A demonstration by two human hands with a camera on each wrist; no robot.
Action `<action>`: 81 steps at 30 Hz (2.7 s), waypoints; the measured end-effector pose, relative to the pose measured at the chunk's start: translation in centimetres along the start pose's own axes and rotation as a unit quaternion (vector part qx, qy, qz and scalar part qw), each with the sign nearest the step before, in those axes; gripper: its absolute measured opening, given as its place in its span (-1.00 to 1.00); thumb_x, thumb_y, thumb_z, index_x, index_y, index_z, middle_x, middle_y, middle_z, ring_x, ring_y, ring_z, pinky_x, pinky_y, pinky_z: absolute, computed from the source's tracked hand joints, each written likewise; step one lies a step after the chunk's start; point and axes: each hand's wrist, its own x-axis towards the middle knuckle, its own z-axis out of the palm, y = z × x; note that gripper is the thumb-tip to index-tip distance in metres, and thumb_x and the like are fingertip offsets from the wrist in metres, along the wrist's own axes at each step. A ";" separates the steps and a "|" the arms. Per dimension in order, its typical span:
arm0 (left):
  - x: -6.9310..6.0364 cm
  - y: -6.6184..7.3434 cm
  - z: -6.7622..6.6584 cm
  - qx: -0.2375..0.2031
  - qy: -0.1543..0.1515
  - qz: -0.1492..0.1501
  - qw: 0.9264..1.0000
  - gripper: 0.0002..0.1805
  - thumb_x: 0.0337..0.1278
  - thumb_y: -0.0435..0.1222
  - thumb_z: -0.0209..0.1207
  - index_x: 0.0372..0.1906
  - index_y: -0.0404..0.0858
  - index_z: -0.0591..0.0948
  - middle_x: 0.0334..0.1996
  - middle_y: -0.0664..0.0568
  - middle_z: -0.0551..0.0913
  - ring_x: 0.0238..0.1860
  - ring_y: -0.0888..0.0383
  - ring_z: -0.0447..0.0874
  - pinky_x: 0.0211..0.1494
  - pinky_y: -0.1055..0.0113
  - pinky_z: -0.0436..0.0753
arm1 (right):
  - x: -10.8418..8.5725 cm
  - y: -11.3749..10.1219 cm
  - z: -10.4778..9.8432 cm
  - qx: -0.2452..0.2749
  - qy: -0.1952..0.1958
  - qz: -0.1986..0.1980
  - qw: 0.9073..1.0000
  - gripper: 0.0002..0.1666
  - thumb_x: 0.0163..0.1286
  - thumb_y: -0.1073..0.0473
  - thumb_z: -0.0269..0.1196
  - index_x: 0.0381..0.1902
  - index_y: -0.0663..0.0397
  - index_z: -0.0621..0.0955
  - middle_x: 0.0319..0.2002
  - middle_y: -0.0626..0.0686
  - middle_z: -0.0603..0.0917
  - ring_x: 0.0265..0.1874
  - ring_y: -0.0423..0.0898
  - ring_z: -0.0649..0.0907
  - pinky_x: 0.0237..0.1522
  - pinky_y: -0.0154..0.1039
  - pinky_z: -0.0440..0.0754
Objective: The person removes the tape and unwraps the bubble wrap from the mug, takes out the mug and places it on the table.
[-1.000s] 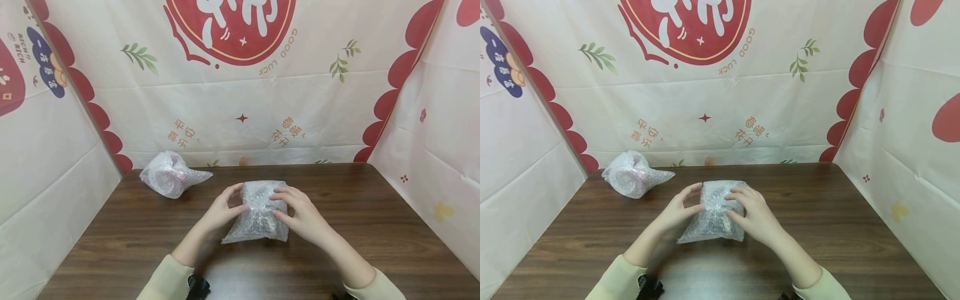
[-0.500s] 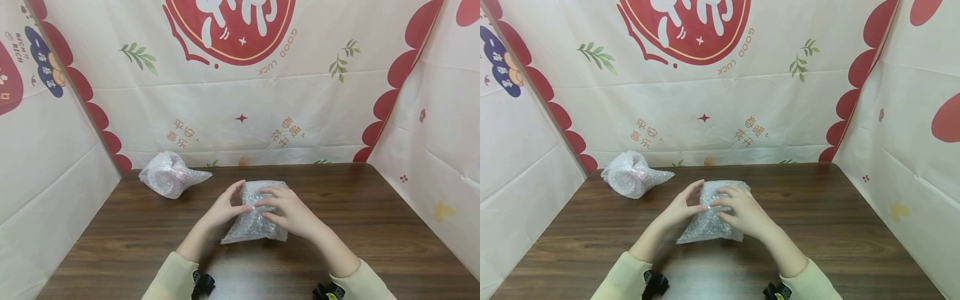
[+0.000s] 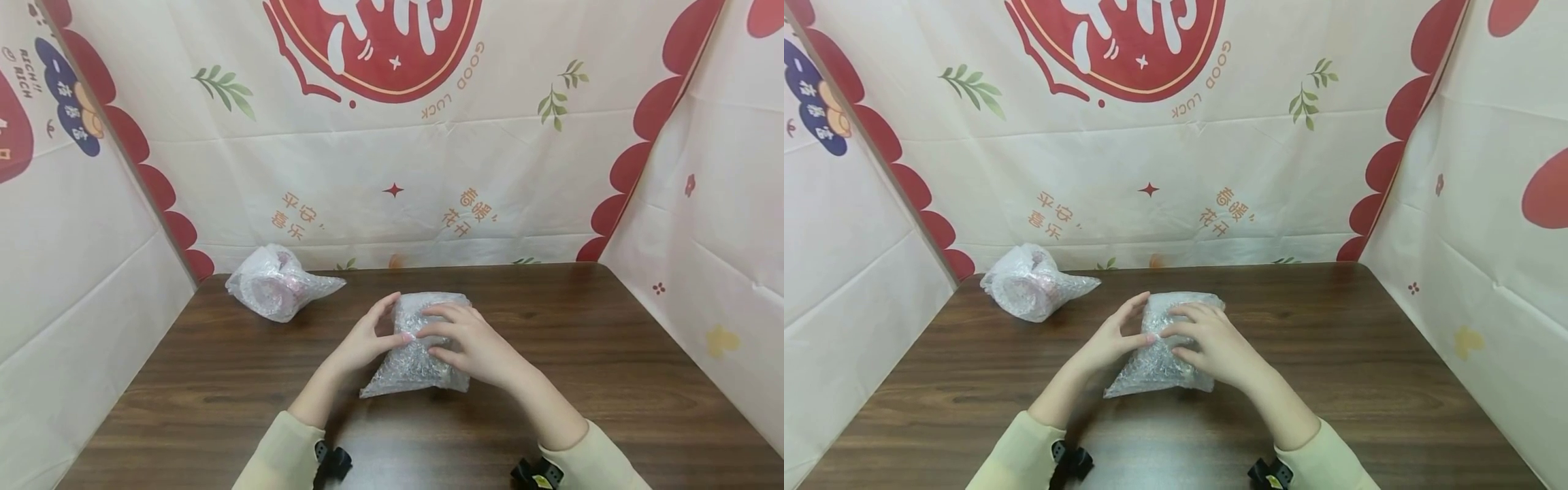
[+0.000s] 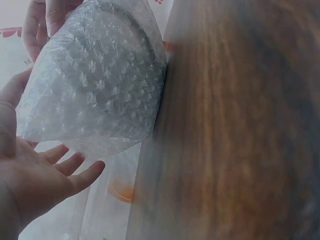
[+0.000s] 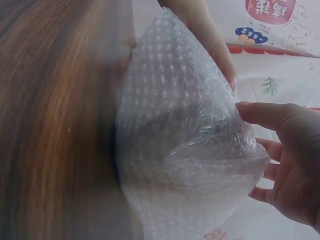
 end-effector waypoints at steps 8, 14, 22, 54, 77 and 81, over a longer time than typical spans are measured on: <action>0.0 0.0 0.0 -0.004 -0.005 0.002 1.000 -0.13 0.12 -0.16 0.31 0.49 -0.08 0.12 0.44 -0.10 0.12 0.41 -0.04 0.06 0.33 0.01 0.28 | 0.0 0.3 0.1 -0.008 -0.002 -0.012 1.000 -0.66 0.13 0.16 0.45 -0.10 -0.13 0.67 0.15 0.05 0.54 0.18 0.04 0.45 0.18 0.19 0.29; -0.2 0.1 0.0 0.001 -0.006 -0.005 1.000 -0.14 0.13 -0.16 0.31 0.48 -0.03 0.13 0.45 0.00 0.12 0.42 0.01 0.04 0.34 0.03 0.26 | 0.0 0.3 0.3 -0.017 -0.004 -0.014 1.000 -0.69 0.13 0.15 0.45 -0.15 -0.11 0.63 0.13 0.04 0.54 0.18 0.04 0.45 0.18 0.19 0.29; -0.2 -0.1 0.1 0.005 -0.009 0.003 1.000 -0.14 0.13 -0.15 0.30 0.48 -0.04 0.13 0.44 0.01 0.13 0.42 0.00 0.05 0.33 0.02 0.27 | 0.0 0.3 0.4 -0.037 -0.003 -0.024 0.999 -0.69 0.13 0.15 0.45 -0.18 -0.10 0.60 0.08 0.04 0.54 0.14 0.04 0.47 0.14 0.21 0.32; -0.3 0.3 0.6 0.027 -0.009 0.031 0.999 -0.17 0.14 -0.23 0.30 0.47 -0.01 0.17 0.46 0.14 0.08 0.43 0.09 0.00 0.39 -0.01 0.12 | 0.5 0.7 0.4 -0.098 0.001 -0.049 0.994 -0.71 -0.11 0.14 0.34 -0.45 -0.13 0.43 -0.22 -0.06 0.38 -0.17 -0.06 0.40 -0.30 -0.13 0.27; -0.3 -0.3 0.1 0.024 -0.013 0.032 0.999 -0.18 0.14 -0.17 0.30 0.47 0.00 0.18 0.45 0.13 0.12 0.43 0.09 0.03 0.40 0.01 0.10 | 0.4 1.5 -0.2 0.021 -0.033 -0.044 0.998 -0.83 0.20 0.12 0.36 -0.37 -0.28 0.55 -0.12 -0.18 0.43 0.03 -0.13 0.40 -0.10 0.00 0.24; -0.4 -0.2 0.1 0.032 -0.017 0.035 0.999 -0.18 0.16 -0.16 0.29 0.48 -0.03 0.16 0.46 0.11 0.09 0.43 0.08 0.01 0.40 0.00 0.08 | 0.3 1.9 -0.2 0.041 -0.036 -0.051 0.997 -0.84 0.23 0.11 0.33 -0.34 -0.27 0.53 -0.09 -0.18 0.43 0.05 -0.11 0.39 -0.06 0.03 0.22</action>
